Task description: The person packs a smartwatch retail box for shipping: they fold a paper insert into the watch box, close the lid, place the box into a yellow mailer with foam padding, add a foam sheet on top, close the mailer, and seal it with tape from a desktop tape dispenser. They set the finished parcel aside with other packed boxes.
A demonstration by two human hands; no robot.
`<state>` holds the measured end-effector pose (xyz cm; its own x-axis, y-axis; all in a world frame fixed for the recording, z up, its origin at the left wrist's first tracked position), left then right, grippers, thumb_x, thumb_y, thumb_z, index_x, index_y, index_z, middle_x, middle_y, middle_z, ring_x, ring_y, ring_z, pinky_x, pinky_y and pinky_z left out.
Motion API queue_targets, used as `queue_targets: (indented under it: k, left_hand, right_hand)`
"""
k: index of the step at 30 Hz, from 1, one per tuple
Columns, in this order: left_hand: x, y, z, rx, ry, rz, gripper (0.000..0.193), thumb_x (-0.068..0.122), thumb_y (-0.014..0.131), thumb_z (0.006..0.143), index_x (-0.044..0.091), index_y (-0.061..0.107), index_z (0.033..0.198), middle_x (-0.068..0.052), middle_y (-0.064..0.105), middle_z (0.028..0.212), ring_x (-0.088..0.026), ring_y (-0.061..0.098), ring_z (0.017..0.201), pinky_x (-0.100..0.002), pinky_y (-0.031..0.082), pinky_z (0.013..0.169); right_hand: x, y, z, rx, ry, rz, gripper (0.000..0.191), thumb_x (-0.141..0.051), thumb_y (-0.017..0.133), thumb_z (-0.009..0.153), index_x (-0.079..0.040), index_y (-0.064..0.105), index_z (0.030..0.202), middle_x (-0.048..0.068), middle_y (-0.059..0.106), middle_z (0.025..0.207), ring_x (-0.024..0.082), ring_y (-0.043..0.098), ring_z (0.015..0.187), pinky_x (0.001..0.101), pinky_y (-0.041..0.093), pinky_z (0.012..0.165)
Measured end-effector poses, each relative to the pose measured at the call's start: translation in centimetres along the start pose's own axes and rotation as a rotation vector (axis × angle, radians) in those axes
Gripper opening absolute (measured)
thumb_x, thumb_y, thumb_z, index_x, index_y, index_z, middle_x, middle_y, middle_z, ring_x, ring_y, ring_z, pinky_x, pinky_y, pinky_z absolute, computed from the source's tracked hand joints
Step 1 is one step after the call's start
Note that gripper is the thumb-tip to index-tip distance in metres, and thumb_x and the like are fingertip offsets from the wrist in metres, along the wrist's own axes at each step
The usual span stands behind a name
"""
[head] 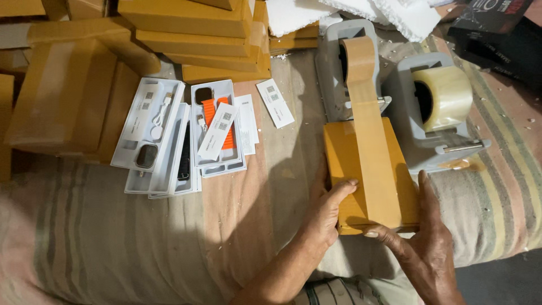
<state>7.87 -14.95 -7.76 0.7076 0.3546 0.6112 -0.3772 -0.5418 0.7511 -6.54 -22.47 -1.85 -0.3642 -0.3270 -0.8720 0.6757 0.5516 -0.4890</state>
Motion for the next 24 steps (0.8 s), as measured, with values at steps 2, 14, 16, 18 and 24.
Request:
queue_targets:
  k: [2, 14, 16, 18, 24]
  left_hand:
    - [-0.3, -0.3, 0.0, 0.009, -0.014, 0.02, 0.09, 0.01, 0.067, 0.085, 0.011, 0.025, 0.165, -0.014, 0.057, 0.137, -0.022, 0.06, 0.12, -0.036, 0.053, 0.1]
    - [-0.1, -0.5, 0.2, 0.008, 0.036, 0.057, 0.086, 0.007, 0.066, 0.084, 0.011, 0.032, 0.162, -0.01, 0.057, 0.144, -0.019, 0.058, 0.126, -0.035, 0.05, 0.104]
    - [-0.4, -0.7, 0.3, 0.039, 0.004, 0.049, 0.086, 0.006, 0.066, 0.082, 0.015, 0.032, 0.161, -0.009, 0.057, 0.143, -0.019, 0.058, 0.125, -0.035, 0.051, 0.103]
    - [-0.5, -0.7, 0.4, 0.06, -0.014, 0.046, 0.084, 0.007, 0.067, 0.083, 0.014, 0.034, 0.16, -0.009, 0.058, 0.142, -0.019, 0.058, 0.126, -0.036, 0.051, 0.104]
    - [-0.1, -0.2, 0.3, 0.025, -0.042, 0.046, 0.085, 0.016, 0.072, 0.085, 0.012, 0.034, 0.16, -0.012, 0.056, 0.144, -0.022, 0.056, 0.13, -0.039, 0.049, 0.107]
  right_hand:
    - [1.3, 0.1, -0.2, -0.014, 0.097, -0.037, 0.121, -0.035, 0.081, 0.07, -0.001, 0.015, 0.165, 0.031, 0.049, 0.15, 0.035, 0.058, 0.13, 0.0451, 0.053, 0.099]
    - [5.6, -1.0, 1.3, -0.065, 0.303, 0.396, 0.071, -0.038, 0.047, 0.102, 0.0, 0.034, 0.161, 0.019, 0.052, 0.156, 0.025, 0.06, 0.126, 0.0344, 0.049, 0.099]
    - [5.8, 0.0, 2.7, -0.13, 0.432, 0.612, 0.07, -0.041, 0.043, 0.102, 0.001, 0.041, 0.158, 0.02, 0.058, 0.149, 0.022, 0.061, 0.126, 0.032, 0.05, 0.098]
    - [6.6, 0.8, 4.0, -0.14, 0.613, 0.606, 0.069, -0.045, 0.045, 0.108, 0.005, 0.044, 0.155, 0.028, 0.06, 0.143, 0.03, 0.061, 0.119, 0.0397, 0.05, 0.094]
    - [6.3, 0.5, 5.3, -0.091, 0.67, 0.548, 0.065, -0.03, 0.052, 0.098, -0.007, 0.04, 0.157, 0.017, 0.065, 0.137, 0.023, 0.067, 0.115, 0.0356, 0.054, 0.088]
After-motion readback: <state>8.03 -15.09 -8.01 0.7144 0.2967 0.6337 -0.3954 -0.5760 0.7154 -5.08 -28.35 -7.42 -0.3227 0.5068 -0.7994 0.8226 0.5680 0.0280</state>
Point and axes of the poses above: each hand's wrist, its own z-axis towards the middle knuckle, its own y-axis out of the palm, x = y × z, the point moved 8 cm from there along z, towards the middle knuckle
